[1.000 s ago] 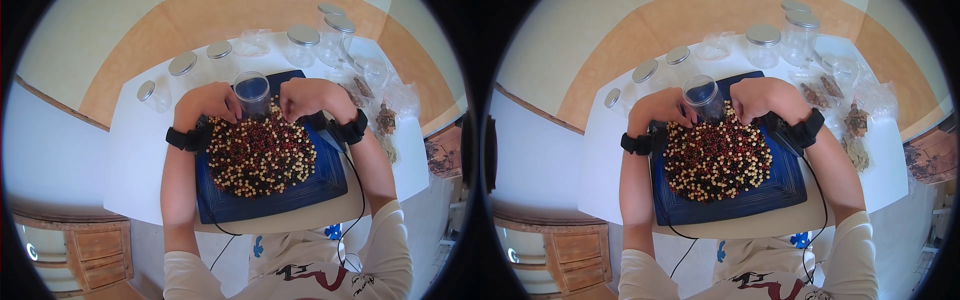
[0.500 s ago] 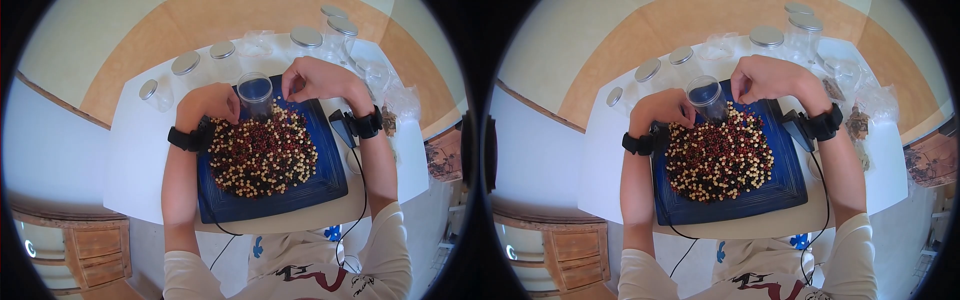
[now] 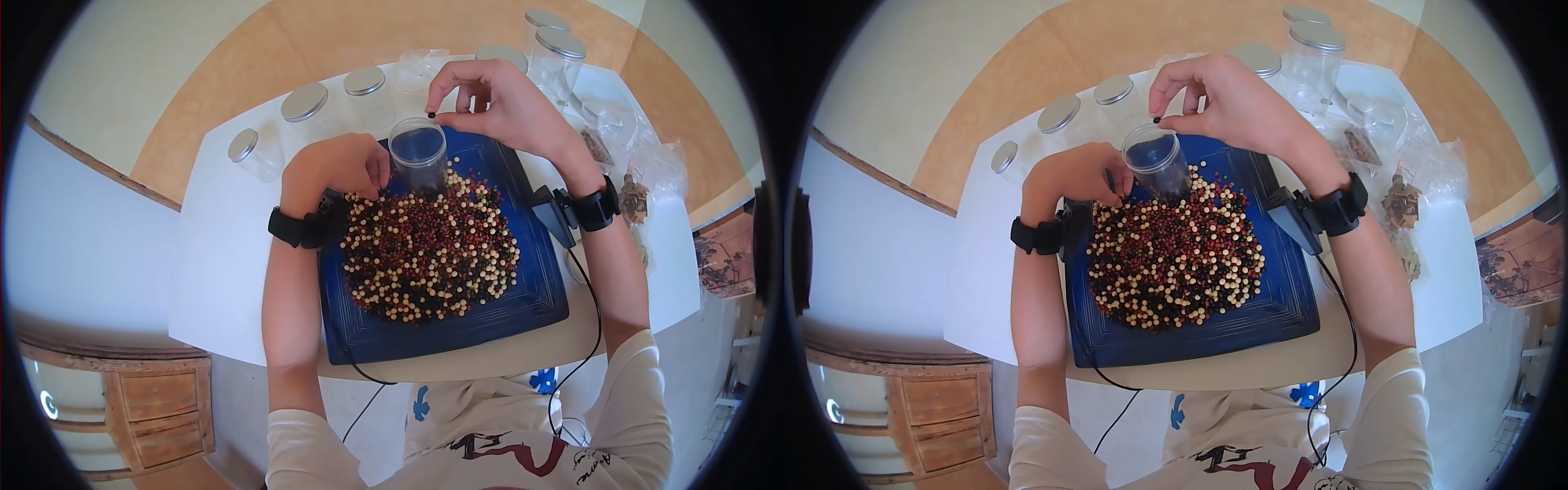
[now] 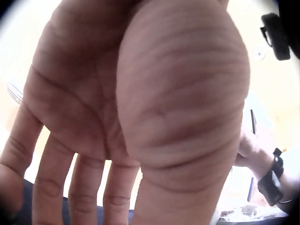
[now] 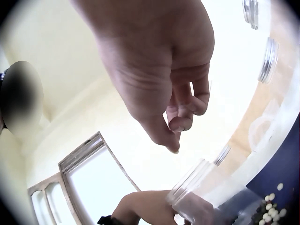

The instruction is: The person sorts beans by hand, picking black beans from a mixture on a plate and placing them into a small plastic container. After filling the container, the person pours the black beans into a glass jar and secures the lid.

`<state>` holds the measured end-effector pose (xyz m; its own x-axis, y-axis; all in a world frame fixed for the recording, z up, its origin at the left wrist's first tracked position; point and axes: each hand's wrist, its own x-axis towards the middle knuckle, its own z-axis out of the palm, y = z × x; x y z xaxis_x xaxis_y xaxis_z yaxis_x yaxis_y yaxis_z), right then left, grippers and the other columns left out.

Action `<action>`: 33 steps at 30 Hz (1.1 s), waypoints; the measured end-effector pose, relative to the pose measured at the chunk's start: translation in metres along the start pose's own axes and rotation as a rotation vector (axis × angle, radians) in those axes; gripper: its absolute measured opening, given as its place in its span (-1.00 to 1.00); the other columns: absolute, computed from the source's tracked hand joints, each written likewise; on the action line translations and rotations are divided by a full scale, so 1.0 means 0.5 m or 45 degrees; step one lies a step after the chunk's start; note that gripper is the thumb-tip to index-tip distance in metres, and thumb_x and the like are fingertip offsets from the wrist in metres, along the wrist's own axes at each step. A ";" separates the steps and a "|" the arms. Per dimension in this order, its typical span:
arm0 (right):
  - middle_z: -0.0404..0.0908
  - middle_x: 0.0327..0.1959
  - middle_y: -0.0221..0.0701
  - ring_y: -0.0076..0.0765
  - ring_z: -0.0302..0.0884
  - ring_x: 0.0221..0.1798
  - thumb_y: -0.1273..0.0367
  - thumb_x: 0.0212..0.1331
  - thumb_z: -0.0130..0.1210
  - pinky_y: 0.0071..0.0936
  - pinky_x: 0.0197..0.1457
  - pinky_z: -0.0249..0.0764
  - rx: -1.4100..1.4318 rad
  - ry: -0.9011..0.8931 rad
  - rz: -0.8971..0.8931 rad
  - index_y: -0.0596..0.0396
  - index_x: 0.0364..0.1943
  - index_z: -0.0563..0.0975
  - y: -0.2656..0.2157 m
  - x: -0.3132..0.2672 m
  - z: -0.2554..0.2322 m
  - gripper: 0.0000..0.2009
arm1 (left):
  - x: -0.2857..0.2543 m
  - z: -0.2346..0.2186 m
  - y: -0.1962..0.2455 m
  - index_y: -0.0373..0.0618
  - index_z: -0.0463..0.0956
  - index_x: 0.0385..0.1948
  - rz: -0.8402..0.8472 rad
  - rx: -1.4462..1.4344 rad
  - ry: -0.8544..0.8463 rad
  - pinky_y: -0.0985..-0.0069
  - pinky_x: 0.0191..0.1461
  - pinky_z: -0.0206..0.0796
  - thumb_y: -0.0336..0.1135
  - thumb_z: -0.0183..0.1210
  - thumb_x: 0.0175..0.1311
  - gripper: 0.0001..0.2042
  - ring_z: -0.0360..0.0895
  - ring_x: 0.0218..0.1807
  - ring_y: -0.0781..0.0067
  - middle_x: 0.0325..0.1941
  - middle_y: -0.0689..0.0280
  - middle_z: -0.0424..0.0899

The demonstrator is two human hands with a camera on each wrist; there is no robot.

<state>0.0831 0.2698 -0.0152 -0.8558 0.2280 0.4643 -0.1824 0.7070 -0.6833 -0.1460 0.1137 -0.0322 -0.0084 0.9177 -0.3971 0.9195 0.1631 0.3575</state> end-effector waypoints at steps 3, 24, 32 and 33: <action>0.78 -0.26 -0.49 -0.54 0.55 -0.41 0.45 0.18 0.42 -0.49 -0.30 0.47 -0.022 0.049 -0.020 0.07 -0.14 0.73 -0.002 0.000 0.001 -0.82 | -0.006 -0.004 -0.002 -0.18 0.74 -0.29 -0.006 -0.025 0.016 0.40 -0.07 0.55 -0.46 0.48 -0.02 -0.78 0.76 -0.15 0.39 -0.27 0.30 0.83; 0.86 -0.30 -0.38 -0.38 0.81 -0.20 0.43 0.06 0.43 -0.39 -0.11 0.64 -0.475 -0.854 0.516 0.04 -0.24 0.84 0.045 -0.032 -0.027 -0.84 | -0.080 -0.058 0.089 -0.08 0.73 -0.09 0.453 -0.236 0.964 0.50 -0.22 0.47 -0.33 0.41 0.33 -0.82 0.68 -0.32 0.49 -0.21 0.37 0.81; 0.84 -0.38 -0.35 -0.30 0.77 -0.29 0.39 -0.12 0.50 -0.35 -0.24 0.61 -0.456 -0.894 0.520 0.01 -0.28 0.85 0.058 -0.042 -0.024 -0.77 | -0.073 -0.054 0.080 -0.03 0.75 -0.02 0.331 -0.169 0.916 0.57 -0.21 0.41 -0.28 0.39 0.39 -0.80 0.66 -0.28 0.58 -0.20 0.41 0.80; 0.84 -0.38 -0.35 -0.28 0.78 -0.28 0.39 -0.14 0.51 -0.34 -0.24 0.61 -0.481 -0.886 0.539 0.00 -0.28 0.85 0.053 -0.043 -0.022 -0.76 | -0.072 -0.054 0.071 -0.03 0.75 -0.02 0.332 -0.168 0.914 0.57 -0.21 0.41 -0.28 0.39 0.39 -0.80 0.66 -0.28 0.58 -0.20 0.41 0.80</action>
<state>0.1018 0.2910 -0.0372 -0.9373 0.1494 -0.3149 0.2817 0.8568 -0.4319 -0.1236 0.0962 0.0179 -0.0925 0.9349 0.3426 0.8726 -0.0896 0.4801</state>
